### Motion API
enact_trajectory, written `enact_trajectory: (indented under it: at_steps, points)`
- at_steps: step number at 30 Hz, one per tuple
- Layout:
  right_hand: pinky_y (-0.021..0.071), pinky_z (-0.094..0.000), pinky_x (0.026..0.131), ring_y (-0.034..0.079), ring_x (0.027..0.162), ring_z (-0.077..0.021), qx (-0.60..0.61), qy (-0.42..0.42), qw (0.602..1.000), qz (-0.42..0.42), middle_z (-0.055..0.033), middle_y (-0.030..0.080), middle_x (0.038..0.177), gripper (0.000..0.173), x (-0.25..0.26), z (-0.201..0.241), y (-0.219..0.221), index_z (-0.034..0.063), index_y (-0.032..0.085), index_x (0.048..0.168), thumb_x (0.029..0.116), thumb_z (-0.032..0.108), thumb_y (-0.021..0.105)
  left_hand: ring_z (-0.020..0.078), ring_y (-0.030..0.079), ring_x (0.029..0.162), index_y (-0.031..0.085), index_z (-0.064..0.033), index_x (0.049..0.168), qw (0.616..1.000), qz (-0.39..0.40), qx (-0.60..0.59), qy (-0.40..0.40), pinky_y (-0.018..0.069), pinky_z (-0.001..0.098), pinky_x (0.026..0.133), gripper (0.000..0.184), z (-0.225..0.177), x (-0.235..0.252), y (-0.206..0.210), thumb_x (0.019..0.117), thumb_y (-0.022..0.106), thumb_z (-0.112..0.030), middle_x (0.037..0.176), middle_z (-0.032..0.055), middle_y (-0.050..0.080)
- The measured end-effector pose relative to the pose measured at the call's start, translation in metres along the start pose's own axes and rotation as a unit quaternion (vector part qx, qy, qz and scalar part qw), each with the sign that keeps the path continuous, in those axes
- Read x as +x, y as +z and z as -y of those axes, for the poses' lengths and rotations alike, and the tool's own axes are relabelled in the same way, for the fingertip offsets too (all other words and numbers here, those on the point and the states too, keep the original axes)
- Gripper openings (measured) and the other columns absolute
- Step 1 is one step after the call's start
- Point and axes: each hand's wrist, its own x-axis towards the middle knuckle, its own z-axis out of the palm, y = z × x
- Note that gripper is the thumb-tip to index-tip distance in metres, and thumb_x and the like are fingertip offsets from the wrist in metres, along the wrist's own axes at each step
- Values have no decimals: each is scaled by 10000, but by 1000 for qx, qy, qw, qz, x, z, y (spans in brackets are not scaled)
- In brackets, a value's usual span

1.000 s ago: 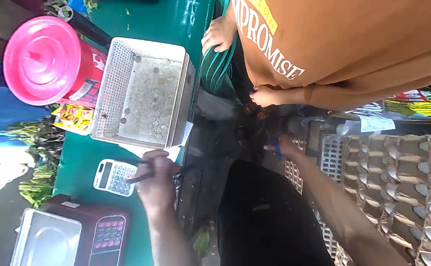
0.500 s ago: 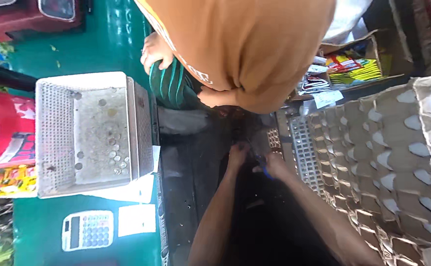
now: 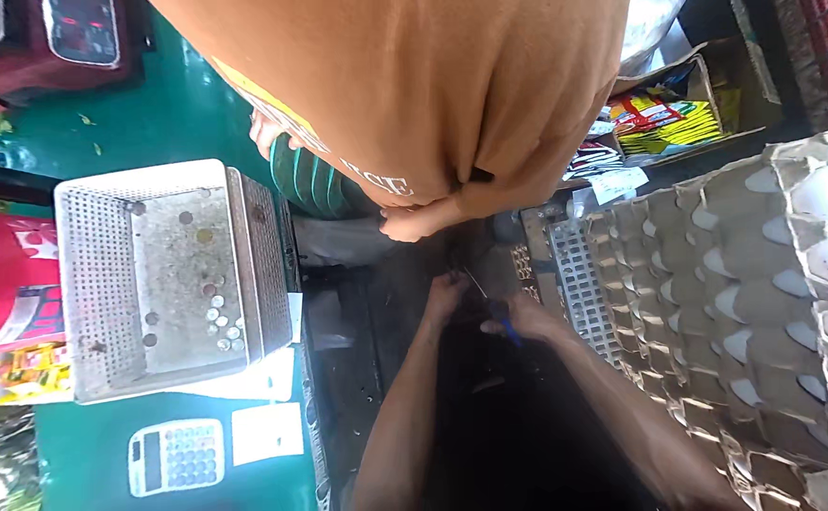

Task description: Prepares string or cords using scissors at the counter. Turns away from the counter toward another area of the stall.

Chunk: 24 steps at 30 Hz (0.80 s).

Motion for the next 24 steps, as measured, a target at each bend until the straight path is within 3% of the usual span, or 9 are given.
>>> enact_trajectory:
  at_steps: [4,7,11,15,17,19,20,22,24]
  points:
    - [595,-362,677,656,652,-140,26,-2,999,18,-51,680,823,594,-1,-3,1,53,674,1105,830,568,786,57,516,543,704,-57,953,996,28,70,-47,458,236,532,131,-6,-5,-7,961,686,-186,716,-15,615]
    - [589,-364,668,649,640,-145,25,17,999,12,-50,681,813,547,-4,-7,5,56,678,1089,825,513,820,60,494,525,689,-52,970,991,53,105,-65,445,235,514,152,-5,-5,-7,957,694,-203,716,-9,599]
    - [583,-332,598,627,568,-123,54,-7,999,4,-31,668,742,499,-10,-16,9,50,683,1020,807,470,851,76,512,553,670,-24,1017,994,46,88,-55,471,249,535,157,3,-5,-5,961,680,-170,736,7,585]
    - [591,-347,618,635,587,-128,54,16,998,-29,-36,669,756,527,-24,-20,11,53,682,1022,782,483,868,74,517,576,660,-12,1044,998,20,55,-35,477,255,548,180,22,-5,-2,974,673,-176,759,9,592]
    - [589,-406,701,652,684,-170,41,48,995,-73,-68,675,841,552,-39,-23,6,51,669,1095,778,454,874,91,593,682,697,-24,1005,992,-16,124,2,524,295,660,198,24,-11,0,991,642,-214,816,24,660]
    - [569,-477,837,667,876,-243,37,76,990,-113,-136,680,1022,604,-62,-24,-5,34,626,1257,788,324,873,243,675,1014,707,-10,1154,976,-37,215,13,526,468,953,321,11,-24,-1,1040,566,-275,1061,153,712]
    - [558,-493,915,672,990,-273,37,87,988,-124,-169,673,1144,661,-74,-26,-10,31,571,1364,804,238,854,298,657,1128,682,-6,1236,969,-46,243,18,491,508,1028,354,7,-30,0,1054,545,-277,1169,200,694]
    - [556,-474,961,665,1085,-284,51,108,981,-153,-192,632,1269,709,-96,-35,-17,34,476,1464,841,135,797,334,611,1216,638,-7,1332,961,-60,268,38,465,495,1072,388,5,-36,5,1041,561,-252,1283,229,639]
    - [576,-452,920,673,1054,-267,84,119,969,-197,-184,631,1264,649,-115,-45,-19,30,483,1464,868,86,735,322,624,1191,631,-52,1362,954,-49,292,48,491,496,1042,421,10,-37,11,1024,568,-297,1290,201,635]
